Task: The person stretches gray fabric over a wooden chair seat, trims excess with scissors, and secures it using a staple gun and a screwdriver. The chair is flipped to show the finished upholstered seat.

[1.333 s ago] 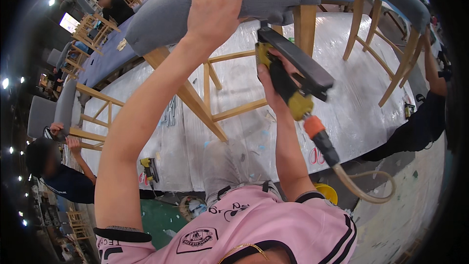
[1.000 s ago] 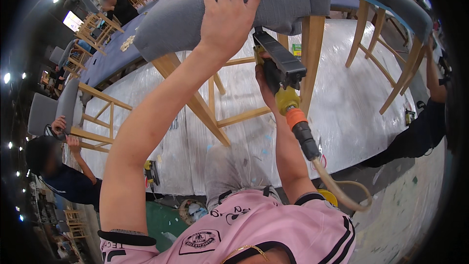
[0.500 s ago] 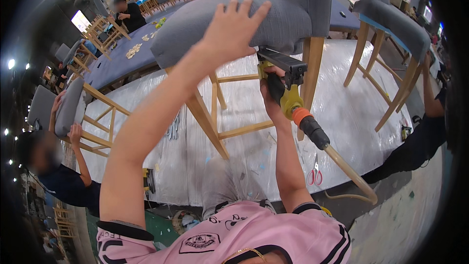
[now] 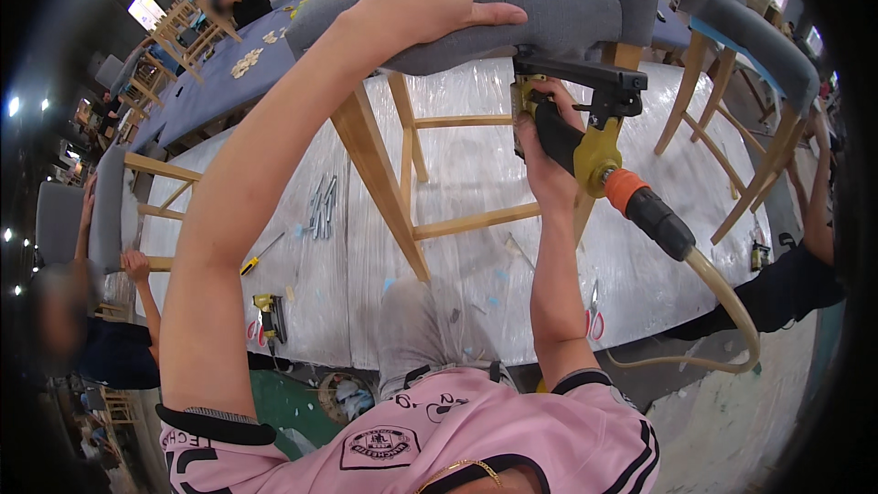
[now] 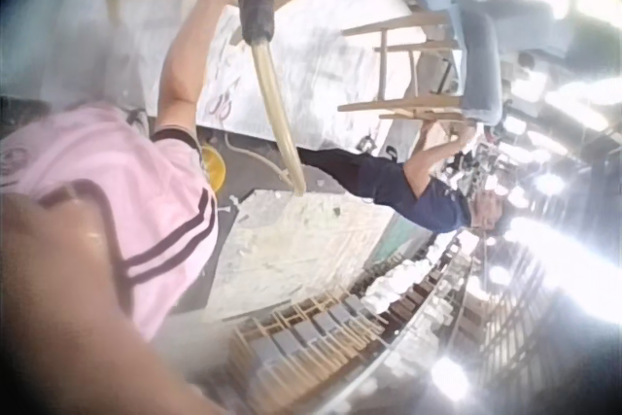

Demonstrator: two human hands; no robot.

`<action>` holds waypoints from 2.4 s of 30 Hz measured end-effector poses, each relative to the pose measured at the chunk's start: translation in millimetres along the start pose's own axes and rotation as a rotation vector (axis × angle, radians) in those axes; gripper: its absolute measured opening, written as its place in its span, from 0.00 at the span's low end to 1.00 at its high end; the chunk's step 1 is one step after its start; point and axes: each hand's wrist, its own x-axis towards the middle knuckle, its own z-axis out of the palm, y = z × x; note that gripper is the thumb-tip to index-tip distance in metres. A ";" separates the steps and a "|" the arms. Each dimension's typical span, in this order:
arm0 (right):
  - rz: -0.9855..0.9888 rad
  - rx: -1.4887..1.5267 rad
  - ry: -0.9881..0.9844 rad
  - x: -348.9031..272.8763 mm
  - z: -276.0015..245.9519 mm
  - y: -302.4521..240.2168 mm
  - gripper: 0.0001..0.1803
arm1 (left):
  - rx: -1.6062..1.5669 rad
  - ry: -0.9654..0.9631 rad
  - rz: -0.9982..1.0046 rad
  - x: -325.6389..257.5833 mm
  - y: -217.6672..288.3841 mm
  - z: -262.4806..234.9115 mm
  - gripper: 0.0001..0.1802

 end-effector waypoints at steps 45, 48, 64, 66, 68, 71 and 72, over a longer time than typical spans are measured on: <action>0.019 0.041 0.023 0.7 -19.6 -9.0 0.23 | -0.174 -0.367 -0.528 29.7 -4.2 -41.7 0.54; 0.011 0.006 0.021 -1.2 -16.2 -4.6 0.22 | -0.141 -0.430 -0.488 25.2 14.4 -55.0 0.54; 0.022 0.000 -0.002 0.5 -20.8 -6.8 0.22 | 0.378 -0.121 -0.036 -3.7 50.8 -13.4 0.46; 0.011 -0.049 0.006 0.1 -22.2 -12.2 0.21 | 0.382 -0.132 -0.018 -5.0 56.3 -14.6 0.45; 0.021 -0.052 -0.006 -6.9 -28.3 -13.6 0.22 | 0.306 -0.168 -0.023 -5.4 64.6 -23.2 0.45; 0.235 0.113 -0.040 -17.6 -24.2 -10.4 0.23 | 0.420 -0.088 0.021 -7.1 69.0 -18.6 0.42; 0.185 0.080 -0.043 -15.4 -24.1 -10.3 0.22 | 0.438 -0.068 0.035 -9.7 65.2 -11.3 0.45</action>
